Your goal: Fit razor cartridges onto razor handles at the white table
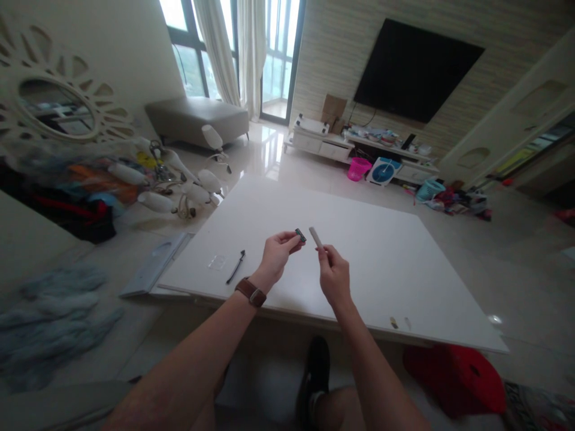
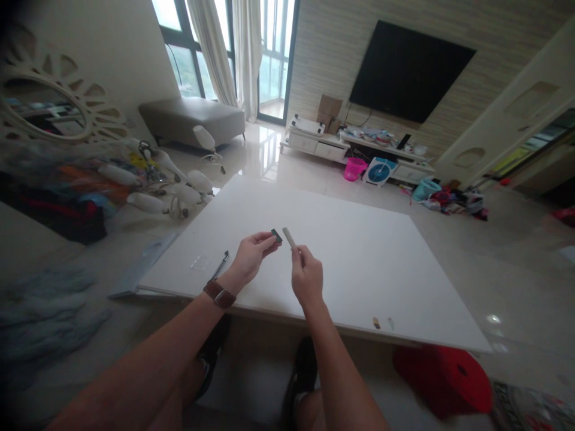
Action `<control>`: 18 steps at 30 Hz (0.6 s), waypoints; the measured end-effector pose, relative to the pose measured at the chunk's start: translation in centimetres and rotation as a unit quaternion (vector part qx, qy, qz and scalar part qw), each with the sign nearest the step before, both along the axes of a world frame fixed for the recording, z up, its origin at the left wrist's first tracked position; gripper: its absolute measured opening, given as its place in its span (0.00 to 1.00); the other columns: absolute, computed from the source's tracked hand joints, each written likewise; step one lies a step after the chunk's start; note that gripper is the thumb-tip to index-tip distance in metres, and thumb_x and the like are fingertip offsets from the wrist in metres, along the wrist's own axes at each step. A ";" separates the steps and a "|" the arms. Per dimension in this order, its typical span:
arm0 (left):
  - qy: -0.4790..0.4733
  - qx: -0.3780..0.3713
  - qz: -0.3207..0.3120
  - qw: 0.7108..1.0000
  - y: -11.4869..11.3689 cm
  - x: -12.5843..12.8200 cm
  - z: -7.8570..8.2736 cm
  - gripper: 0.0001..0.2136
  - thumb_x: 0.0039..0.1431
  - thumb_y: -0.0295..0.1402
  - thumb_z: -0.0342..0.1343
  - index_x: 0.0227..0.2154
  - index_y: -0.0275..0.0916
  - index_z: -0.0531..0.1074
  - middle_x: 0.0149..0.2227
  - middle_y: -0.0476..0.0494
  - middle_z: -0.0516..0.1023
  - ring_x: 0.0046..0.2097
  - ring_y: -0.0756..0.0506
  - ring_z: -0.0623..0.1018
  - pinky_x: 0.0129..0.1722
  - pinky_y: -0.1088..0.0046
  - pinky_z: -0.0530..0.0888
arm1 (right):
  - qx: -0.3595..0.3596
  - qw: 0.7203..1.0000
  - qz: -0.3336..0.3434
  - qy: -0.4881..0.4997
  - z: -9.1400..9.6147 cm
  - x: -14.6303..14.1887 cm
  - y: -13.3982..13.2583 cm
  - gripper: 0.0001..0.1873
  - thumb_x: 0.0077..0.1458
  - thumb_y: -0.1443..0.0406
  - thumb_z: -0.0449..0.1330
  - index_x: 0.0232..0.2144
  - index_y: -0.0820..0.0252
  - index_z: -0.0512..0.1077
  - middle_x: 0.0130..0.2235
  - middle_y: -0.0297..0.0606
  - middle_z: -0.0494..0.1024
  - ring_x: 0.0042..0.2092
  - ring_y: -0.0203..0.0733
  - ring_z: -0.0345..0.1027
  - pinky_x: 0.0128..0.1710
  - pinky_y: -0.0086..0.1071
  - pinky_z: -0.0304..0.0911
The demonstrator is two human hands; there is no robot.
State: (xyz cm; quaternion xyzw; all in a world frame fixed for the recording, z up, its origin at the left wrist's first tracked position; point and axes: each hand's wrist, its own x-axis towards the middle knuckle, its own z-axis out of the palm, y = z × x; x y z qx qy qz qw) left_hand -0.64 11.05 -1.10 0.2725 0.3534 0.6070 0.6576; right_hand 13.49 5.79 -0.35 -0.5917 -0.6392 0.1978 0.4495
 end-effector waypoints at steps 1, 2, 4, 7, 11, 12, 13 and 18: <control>-0.001 -0.001 0.002 1.000 0.0 0.0 0.0 0.14 0.42 0.32 0.73 0.31 0.31 0.77 0.33 0.39 0.81 0.35 0.47 0.80 0.44 0.67 0.75 | -0.011 1.000 0.014 -0.012 0.0 0.1 0.0 0.18 0.67 0.54 0.51 0.35 0.58 0.74 0.21 0.29 0.63 0.23 0.35 0.54 0.25 0.30 0.44; -0.002 -0.002 0.004 1.000 0.0 0.1 0.0 0.15 0.41 0.32 0.73 0.31 0.31 0.77 0.33 0.40 0.81 0.35 0.47 0.80 0.44 0.66 0.75 | -0.020 0.999 0.033 -0.025 0.0 0.2 0.0 0.18 0.67 0.54 0.51 0.34 0.58 0.74 0.21 0.29 0.63 0.23 0.35 0.54 0.25 0.30 0.44; -0.002 -0.006 0.007 1.000 0.0 0.1 0.0 0.15 0.40 0.31 0.73 0.30 0.31 0.77 0.32 0.40 0.81 0.35 0.47 0.80 0.44 0.67 0.75 | -0.017 0.998 0.052 -0.034 0.0 0.3 -0.1 0.18 0.67 0.54 0.52 0.34 0.57 0.74 0.21 0.28 0.63 0.23 0.35 0.54 0.26 0.30 0.45; 0.002 -0.003 -0.006 1.000 0.0 0.0 0.0 0.15 0.40 0.32 0.73 0.31 0.31 0.78 0.32 0.40 0.81 0.35 0.47 0.80 0.44 0.67 0.75 | -0.003 0.999 0.029 -0.031 0.1 0.4 -0.1 0.17 0.68 0.54 0.52 0.35 0.57 0.75 0.21 0.28 0.63 0.24 0.35 0.54 0.26 0.31 0.44; 0.049 0.011 0.000 0.999 -0.1 -0.1 0.3 0.14 0.42 0.34 0.71 0.31 0.32 0.79 0.32 0.40 0.82 0.35 0.46 0.80 0.43 0.67 0.75 | -0.005 0.999 0.020 -0.032 0.1 0.6 -0.1 0.17 0.67 0.55 0.52 0.32 0.57 0.74 0.21 0.28 0.63 0.24 0.35 0.55 0.26 0.31 0.44; 0.080 0.021 0.004 0.997 0.0 -0.2 0.4 0.13 0.43 0.34 0.70 0.31 0.32 0.80 0.32 0.40 0.82 0.34 0.46 0.80 0.42 0.67 0.75 | -0.001 1.000 0.016 -0.027 0.1 0.6 -0.1 0.17 0.67 0.54 0.52 0.33 0.56 0.74 0.21 0.28 0.63 0.23 0.35 0.54 0.26 0.31 0.44; 0.114 0.036 0.007 0.993 0.0 -0.3 0.5 0.12 0.44 0.34 0.70 0.31 0.33 0.80 0.31 0.40 0.82 0.34 0.46 0.80 0.41 0.67 0.75 | -0.001 1.000 0.014 -0.023 0.1 0.6 0.0 0.18 0.67 0.54 0.52 0.33 0.56 0.74 0.21 0.28 0.63 0.23 0.35 0.54 0.26 0.31 0.44; 0.222 0.086 0.022 0.971 0.0 -0.4 0.7 0.08 0.48 0.34 0.65 0.29 0.34 0.81 0.28 0.42 0.81 0.32 0.46 0.78 0.37 0.69 0.74 | -0.029 0.997 -0.033 -0.064 0.1 0.8 0.3 0.18 0.67 0.54 0.51 0.33 0.56 0.75 0.22 0.30 0.66 0.24 0.37 0.56 0.26 0.31 0.44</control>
